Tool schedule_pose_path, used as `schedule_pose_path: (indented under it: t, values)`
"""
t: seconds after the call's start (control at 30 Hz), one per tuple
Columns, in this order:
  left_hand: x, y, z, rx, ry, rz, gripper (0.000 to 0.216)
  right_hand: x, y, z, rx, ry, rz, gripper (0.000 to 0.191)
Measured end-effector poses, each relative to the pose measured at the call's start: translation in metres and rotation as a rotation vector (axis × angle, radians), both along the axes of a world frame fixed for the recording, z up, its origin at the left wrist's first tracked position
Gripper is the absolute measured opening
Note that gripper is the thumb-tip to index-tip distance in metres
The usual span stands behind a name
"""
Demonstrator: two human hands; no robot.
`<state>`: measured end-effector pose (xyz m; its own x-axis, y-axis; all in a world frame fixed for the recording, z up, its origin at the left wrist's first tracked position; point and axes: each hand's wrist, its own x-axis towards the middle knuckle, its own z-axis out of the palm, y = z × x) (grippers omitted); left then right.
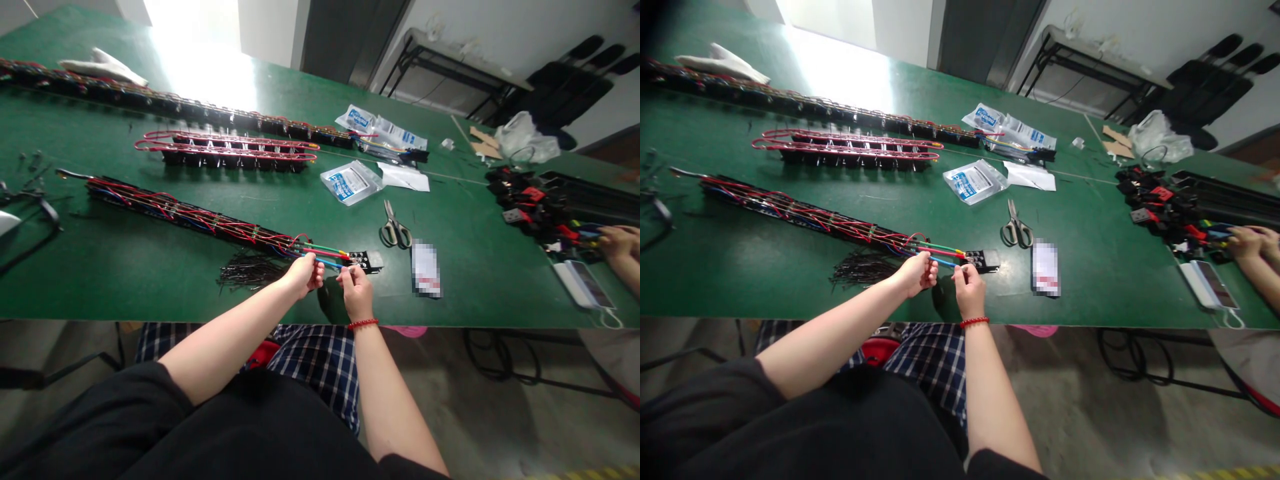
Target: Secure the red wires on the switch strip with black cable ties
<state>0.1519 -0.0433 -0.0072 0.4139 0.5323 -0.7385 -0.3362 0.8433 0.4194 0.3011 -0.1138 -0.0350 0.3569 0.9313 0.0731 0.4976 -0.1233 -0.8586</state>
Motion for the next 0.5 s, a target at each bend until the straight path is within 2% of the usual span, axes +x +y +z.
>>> schedule_pose_path:
  t: [0.23, 0.5]
  values:
    - [0.0071, 0.0036, -0.0005, -0.079, -0.113, -0.123, 0.038, -0.0011, -0.0007, 0.0027, 0.009, -0.004, 0.033, 0.037]
    - [0.0043, 0.0067, 0.001, -0.178, -0.297, -0.085, 0.028, -0.0001, 0.0001, 0.0028, 0.026, 0.016, 0.038, 0.039]
